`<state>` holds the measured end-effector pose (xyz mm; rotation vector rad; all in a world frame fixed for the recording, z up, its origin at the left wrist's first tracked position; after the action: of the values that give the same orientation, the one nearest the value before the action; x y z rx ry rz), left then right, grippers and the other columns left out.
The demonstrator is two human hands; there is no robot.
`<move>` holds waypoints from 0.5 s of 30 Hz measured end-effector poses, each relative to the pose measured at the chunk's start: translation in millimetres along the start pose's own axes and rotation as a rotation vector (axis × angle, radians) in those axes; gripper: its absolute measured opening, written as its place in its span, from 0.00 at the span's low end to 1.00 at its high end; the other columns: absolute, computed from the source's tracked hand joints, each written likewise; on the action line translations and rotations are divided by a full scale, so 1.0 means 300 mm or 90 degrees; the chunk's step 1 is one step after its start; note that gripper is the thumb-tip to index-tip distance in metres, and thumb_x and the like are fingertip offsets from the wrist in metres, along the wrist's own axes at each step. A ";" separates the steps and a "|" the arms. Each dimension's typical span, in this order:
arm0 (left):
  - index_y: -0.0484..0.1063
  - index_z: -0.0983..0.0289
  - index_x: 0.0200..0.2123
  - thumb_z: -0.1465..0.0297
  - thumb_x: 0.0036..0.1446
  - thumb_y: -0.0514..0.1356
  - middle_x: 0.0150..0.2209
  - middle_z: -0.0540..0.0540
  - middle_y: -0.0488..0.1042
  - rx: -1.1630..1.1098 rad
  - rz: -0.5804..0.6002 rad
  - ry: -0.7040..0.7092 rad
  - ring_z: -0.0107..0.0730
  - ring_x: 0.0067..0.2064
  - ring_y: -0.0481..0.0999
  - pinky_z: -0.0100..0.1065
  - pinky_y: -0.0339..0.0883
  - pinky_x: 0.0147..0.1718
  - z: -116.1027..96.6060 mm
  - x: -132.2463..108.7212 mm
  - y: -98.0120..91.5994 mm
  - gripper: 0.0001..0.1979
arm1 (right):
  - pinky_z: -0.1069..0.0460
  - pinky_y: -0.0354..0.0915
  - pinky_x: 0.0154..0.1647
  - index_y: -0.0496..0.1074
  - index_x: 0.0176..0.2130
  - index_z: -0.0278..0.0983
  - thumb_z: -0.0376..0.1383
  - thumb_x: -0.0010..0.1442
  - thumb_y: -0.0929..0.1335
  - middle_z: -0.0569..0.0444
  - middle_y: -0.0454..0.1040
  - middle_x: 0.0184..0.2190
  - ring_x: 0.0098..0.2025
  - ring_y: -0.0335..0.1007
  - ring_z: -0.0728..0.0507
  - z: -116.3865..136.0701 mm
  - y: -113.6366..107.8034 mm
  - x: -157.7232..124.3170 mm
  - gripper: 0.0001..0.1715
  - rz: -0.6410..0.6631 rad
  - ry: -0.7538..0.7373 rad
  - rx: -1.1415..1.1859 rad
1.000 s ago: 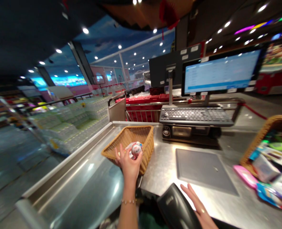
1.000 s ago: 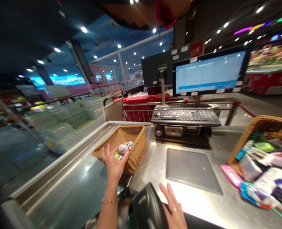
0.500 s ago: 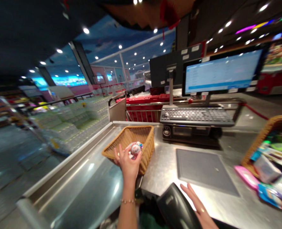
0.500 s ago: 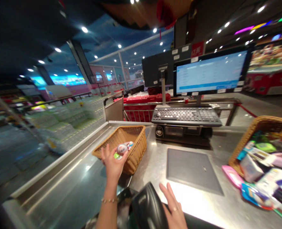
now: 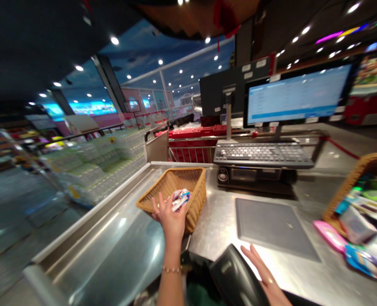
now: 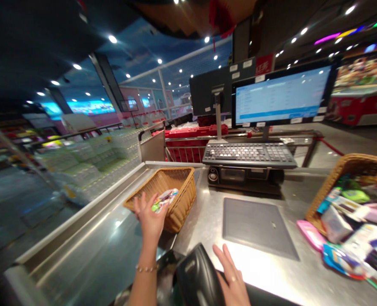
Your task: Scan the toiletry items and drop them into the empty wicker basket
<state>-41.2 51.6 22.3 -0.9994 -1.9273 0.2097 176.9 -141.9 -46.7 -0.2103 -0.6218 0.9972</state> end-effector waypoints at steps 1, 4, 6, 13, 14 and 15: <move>0.78 0.65 0.46 0.64 0.48 0.65 0.62 0.67 0.63 0.001 0.001 0.001 0.58 0.68 0.49 0.56 0.49 0.64 -0.003 -0.002 0.000 0.21 | 0.43 0.68 0.56 0.73 0.54 0.48 0.36 0.63 0.64 0.54 0.75 0.54 0.57 0.69 0.37 0.006 -0.001 -0.001 0.21 -0.005 0.002 -0.004; 0.78 0.64 0.46 0.64 0.49 0.64 0.62 0.67 0.63 0.006 0.004 0.005 0.58 0.68 0.49 0.57 0.49 0.64 -0.011 -0.007 0.001 0.20 | 0.47 0.70 0.54 0.73 0.54 0.49 0.34 0.62 0.65 0.56 0.76 0.53 0.55 0.72 0.39 0.015 0.000 -0.005 0.22 -0.015 0.009 -0.017; 0.78 0.63 0.45 0.64 0.48 0.65 0.62 0.66 0.64 0.006 0.004 0.007 0.58 0.68 0.49 0.57 0.49 0.64 -0.014 -0.009 0.003 0.20 | 0.47 0.71 0.53 0.73 0.54 0.50 0.33 0.62 0.64 0.56 0.76 0.52 0.54 0.73 0.39 0.013 0.002 -0.007 0.22 -0.018 0.017 -0.023; 0.78 0.62 0.43 0.64 0.47 0.66 0.62 0.65 0.64 -0.010 0.008 0.008 0.58 0.68 0.49 0.57 0.49 0.64 -0.021 -0.012 0.005 0.18 | 0.47 0.70 0.54 0.74 0.53 0.50 0.32 0.62 0.64 0.56 0.77 0.52 0.55 0.73 0.39 0.001 0.008 -0.010 0.22 -0.027 0.032 -0.032; 0.78 0.62 0.43 0.64 0.48 0.66 0.62 0.65 0.64 -0.012 0.011 0.009 0.58 0.68 0.49 0.57 0.49 0.64 -0.024 -0.013 0.005 0.18 | 0.47 0.70 0.54 0.74 0.53 0.51 0.32 0.61 0.64 0.56 0.77 0.52 0.55 0.72 0.39 0.001 0.007 -0.011 0.23 -0.028 0.031 -0.031; 0.78 0.62 0.43 0.64 0.48 0.65 0.62 0.65 0.63 -0.013 0.014 0.010 0.58 0.68 0.49 0.57 0.49 0.64 -0.026 -0.015 0.004 0.18 | 0.47 0.70 0.55 0.73 0.53 0.51 0.32 0.61 0.65 0.57 0.77 0.52 0.55 0.72 0.40 0.002 0.006 -0.012 0.23 -0.029 0.030 -0.030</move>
<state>-33.2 47.5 23.1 -1.0330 -1.9075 0.1948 173.8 -144.0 -48.5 -0.2593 -0.6054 0.9314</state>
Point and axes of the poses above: each hand's wrist, its own x-axis towards the middle knuckle, its own y-axis out of the palm, z = x × y, the point moved 6 cm from there along x, towards the middle knuckle
